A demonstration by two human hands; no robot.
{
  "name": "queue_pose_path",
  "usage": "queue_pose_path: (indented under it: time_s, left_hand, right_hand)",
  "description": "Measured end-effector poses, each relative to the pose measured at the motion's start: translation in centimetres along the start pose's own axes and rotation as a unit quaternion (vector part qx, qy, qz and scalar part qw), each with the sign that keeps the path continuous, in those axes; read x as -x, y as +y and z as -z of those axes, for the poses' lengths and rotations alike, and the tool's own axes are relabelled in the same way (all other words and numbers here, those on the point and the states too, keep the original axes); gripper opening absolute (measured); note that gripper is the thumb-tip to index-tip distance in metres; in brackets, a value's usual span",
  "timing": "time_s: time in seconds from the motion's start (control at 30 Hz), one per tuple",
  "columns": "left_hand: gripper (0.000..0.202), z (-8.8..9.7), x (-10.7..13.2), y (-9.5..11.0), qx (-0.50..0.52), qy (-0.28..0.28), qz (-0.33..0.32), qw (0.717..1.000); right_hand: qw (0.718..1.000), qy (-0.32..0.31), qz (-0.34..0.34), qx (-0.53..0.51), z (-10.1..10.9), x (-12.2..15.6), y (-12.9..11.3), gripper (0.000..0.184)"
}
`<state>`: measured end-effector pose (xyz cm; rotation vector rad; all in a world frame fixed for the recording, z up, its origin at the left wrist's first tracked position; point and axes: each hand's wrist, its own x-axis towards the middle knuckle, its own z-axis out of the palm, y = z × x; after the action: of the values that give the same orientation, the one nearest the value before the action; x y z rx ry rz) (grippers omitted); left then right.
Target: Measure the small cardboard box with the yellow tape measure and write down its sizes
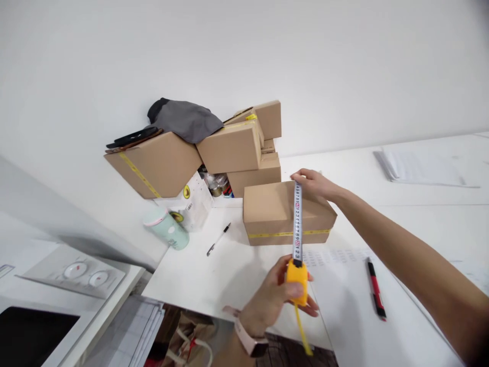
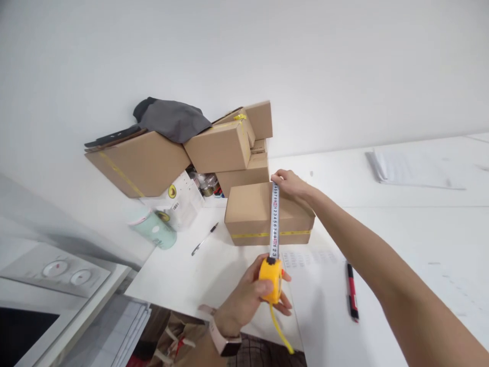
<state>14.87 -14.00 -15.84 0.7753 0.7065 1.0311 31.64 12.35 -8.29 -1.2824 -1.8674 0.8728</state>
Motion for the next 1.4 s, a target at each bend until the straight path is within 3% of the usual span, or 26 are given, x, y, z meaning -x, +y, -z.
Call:
queue_pose_path:
  time_s: [0.07, 0.2, 0.33, 0.53, 0.77, 0.93, 1.0, 1.07, 1.17, 1.23, 1.3, 1.4]
  left_hand:
    - [0.047, -1.7, -1.7, -0.3, 0.025, 0.003, -0.020, 0.999]
    - [0.049, -3.6, -4.7, 1.2, 0.063, 0.021, -0.054, 0.996]
    - [0.049, -4.4, -5.4, 1.2, 0.090, 0.025, -0.043, 0.995]
    - [0.053, -5.6, -5.1, -0.4, 0.093, 0.044, -0.037, 0.994]
    - [0.056, -6.7, -5.7, -0.6, 0.068, 0.086, -0.035, 0.993]
    - [0.056, -6.8, -5.5, -0.1, 0.064, 0.090, -0.032, 0.993]
    - [0.054, -6.1, -4.6, 0.3, 0.049, 0.075, -0.045, 0.995]
    - [0.056, -4.7, -3.2, 0.8, 0.012, 0.078, -0.093, 0.992]
    - [0.067, -1.0, -0.7, 1.6, -0.078, 0.169, -0.207, 0.960]
    - [0.072, 2.0, 0.4, 2.1, -0.130, 0.249, -0.246, 0.928]
    - [0.069, 4.7, 0.8, 2.5, -0.156, 0.296, -0.240, 0.911]
    - [0.063, 7.3, 0.2, 3.0, -0.169, 0.303, -0.216, 0.913]
  right_hand:
    - [0.998, -0.022, -0.008, 0.055, -1.4, -1.9, -0.6, 0.022]
    - [0.996, -0.022, -0.044, 0.074, -3.5, -4.9, 0.5, 0.020]
    - [0.996, -0.010, -0.036, 0.087, -4.3, -6.3, 2.8, 0.019]
    - [0.994, -0.004, -0.014, 0.107, -4.5, -6.8, 4.2, 0.024]
    - [0.995, 0.008, -0.020, 0.101, -4.6, -6.3, 3.8, 0.022]
    - [0.998, -0.013, -0.040, 0.040, -4.2, -5.2, 2.8, 0.027]
    - [0.999, -0.015, -0.033, -0.031, -3.2, -5.1, 2.1, 0.029]
    - [0.993, 0.029, -0.014, -0.116, -1.5, -4.8, 1.8, 0.032]
    - [0.976, 0.138, -0.034, -0.167, 1.8, -2.9, 3.3, 0.037]
    - [0.975, 0.163, -0.080, -0.127, 3.7, -0.3, 5.3, 0.046]
    - [0.981, 0.132, -0.118, -0.076, 4.6, 2.8, 7.4, 0.056]
    - [0.986, 0.057, -0.141, -0.067, 3.9, 7.3, 8.9, 0.069]
